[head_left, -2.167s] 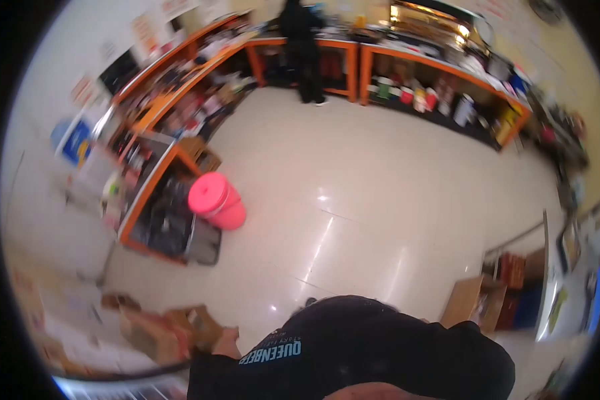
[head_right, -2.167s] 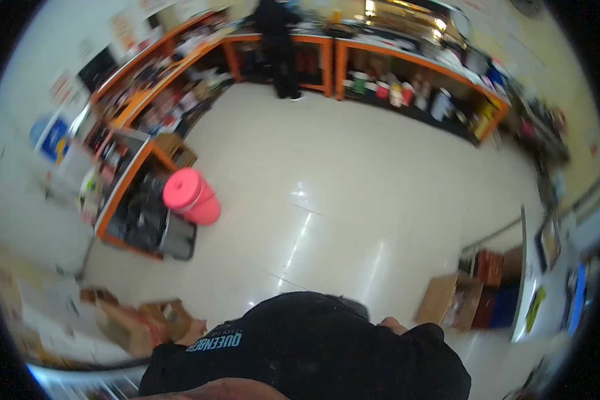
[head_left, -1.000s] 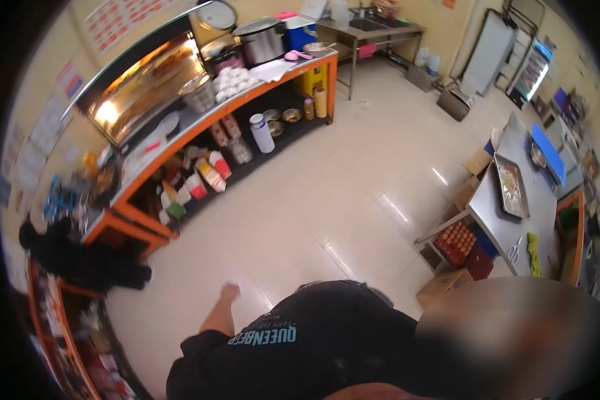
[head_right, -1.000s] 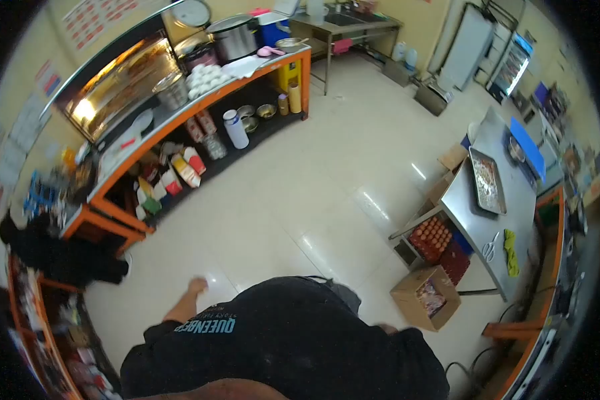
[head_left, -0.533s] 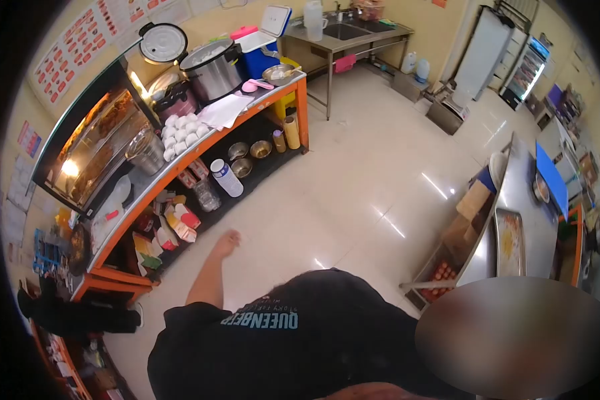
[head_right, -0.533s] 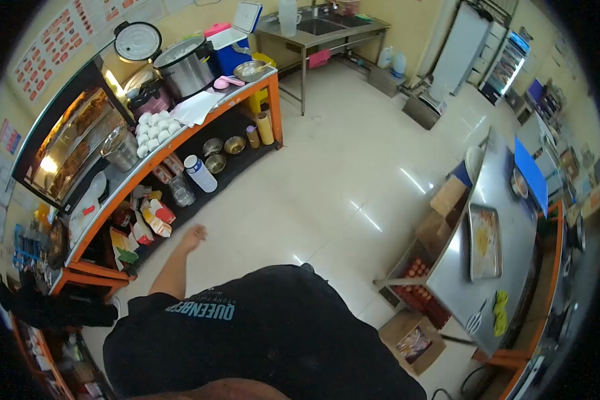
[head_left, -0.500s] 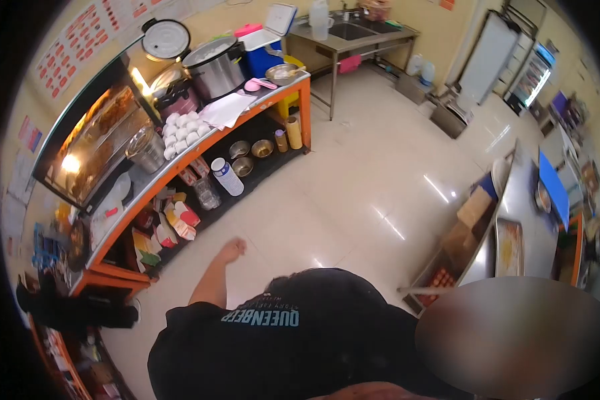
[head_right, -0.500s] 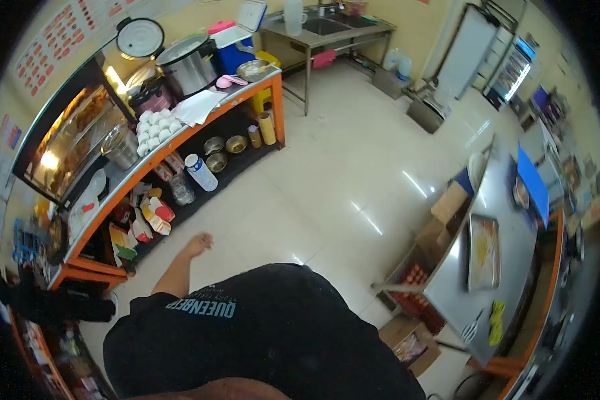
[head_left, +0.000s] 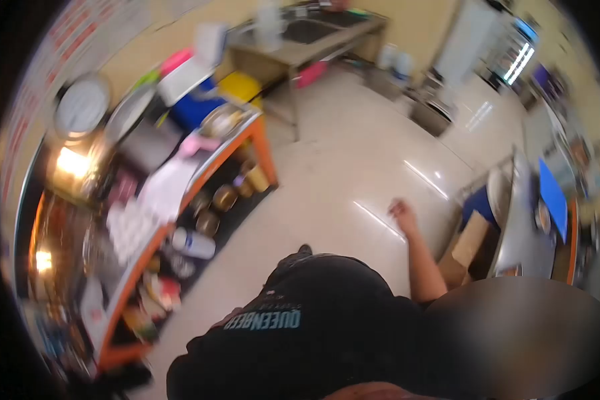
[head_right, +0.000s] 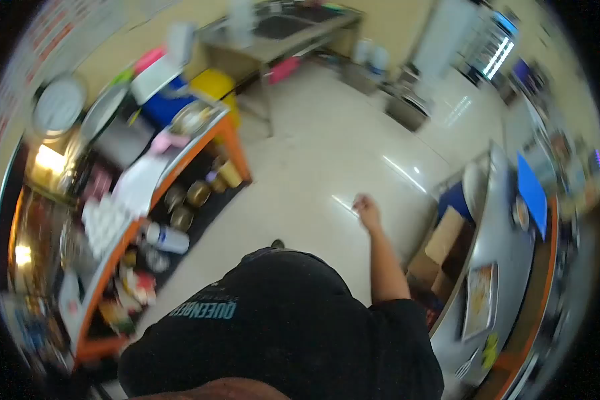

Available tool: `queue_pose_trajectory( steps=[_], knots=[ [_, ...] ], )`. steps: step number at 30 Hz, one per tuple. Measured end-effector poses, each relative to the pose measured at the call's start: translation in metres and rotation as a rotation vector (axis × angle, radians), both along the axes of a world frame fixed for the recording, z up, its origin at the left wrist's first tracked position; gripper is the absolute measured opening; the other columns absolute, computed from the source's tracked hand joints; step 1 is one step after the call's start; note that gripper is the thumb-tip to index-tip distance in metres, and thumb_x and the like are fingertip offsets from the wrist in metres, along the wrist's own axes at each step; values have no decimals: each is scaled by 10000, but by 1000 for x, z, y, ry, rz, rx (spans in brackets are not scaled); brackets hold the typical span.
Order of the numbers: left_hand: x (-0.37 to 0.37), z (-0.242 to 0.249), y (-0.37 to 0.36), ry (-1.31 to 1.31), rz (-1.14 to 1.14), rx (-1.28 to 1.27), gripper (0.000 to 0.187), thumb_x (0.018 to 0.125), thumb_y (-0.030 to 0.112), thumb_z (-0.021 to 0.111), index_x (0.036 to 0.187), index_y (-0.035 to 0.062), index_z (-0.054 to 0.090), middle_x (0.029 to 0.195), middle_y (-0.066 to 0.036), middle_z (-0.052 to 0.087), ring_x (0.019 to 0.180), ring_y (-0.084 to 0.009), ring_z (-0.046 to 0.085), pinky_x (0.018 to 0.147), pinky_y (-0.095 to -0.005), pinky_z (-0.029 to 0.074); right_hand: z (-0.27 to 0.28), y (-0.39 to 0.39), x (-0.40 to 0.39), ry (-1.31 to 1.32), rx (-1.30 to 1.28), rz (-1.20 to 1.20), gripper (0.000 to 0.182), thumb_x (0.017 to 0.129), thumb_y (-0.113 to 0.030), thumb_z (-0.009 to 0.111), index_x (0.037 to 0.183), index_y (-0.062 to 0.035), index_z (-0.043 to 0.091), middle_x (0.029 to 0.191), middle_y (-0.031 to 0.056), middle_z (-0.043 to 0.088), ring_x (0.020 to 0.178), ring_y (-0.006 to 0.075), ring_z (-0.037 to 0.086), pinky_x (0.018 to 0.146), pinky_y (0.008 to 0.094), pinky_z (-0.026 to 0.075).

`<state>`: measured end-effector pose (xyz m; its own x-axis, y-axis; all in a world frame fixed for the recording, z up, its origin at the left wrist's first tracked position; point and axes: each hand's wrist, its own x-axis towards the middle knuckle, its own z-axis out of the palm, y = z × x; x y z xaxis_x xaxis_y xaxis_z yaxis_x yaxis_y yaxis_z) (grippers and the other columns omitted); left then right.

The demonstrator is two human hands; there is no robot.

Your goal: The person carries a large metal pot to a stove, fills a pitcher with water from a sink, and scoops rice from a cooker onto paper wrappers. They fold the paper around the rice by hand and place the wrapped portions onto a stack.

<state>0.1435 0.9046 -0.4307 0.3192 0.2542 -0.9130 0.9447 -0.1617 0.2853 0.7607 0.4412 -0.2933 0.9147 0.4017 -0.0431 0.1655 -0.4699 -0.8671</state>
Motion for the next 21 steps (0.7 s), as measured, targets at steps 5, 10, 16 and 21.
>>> queue_pose_trajectory(
  steps=[5, 10, 16, 21],
  knots=[
    [360, 9, 176, -447, -224, 299, 269, 896, 290, 600, 935, 37, 684, 826, -119, 709, 715, -242, 670, 667, -416, 537, -128, -121, -144, 643, -907, -45, 587, 940, -500, 597, 1269, -16, 646, 1247, 256, 657, 1214, 393, 602, 1053, 445, 454],
    [682, 121, 260, -872, 8, 267, 248, 1026, 278, 594, 1082, 42, 648, 906, -57, 688, 755, -157, 650, 683, -324, 529, -119, -137, -199, 1038, -747, -398, 536, 932, -445, 627, 1252, -16, 647, 1183, 224, 677, 1134, 360, 625, 991, 431, 478],
    [880, 125, 217, -961, 98, 243, 179, 1001, 207, 624, 1075, 47, 653, 902, -60, 668, 819, -170, 654, 737, -333, 557, -143, -132, -31, 1072, -682, -361, 477, 923, -380, 662, 1231, -16, 649, 1107, 185, 701, 1039, 319, 652, 915, 415, 507],
    [852, 30, 151, -491, 176, -25, 153, 963, 141, 600, 1085, 60, 647, 894, -32, 637, 769, -157, 622, 640, -334, 509, -160, -172, 285, 739, -700, -225, 432, 915, -325, 691, 1214, -16, 650, 1043, 153, 721, 959, 286, 676, 853, 401, 532]
  ],
)
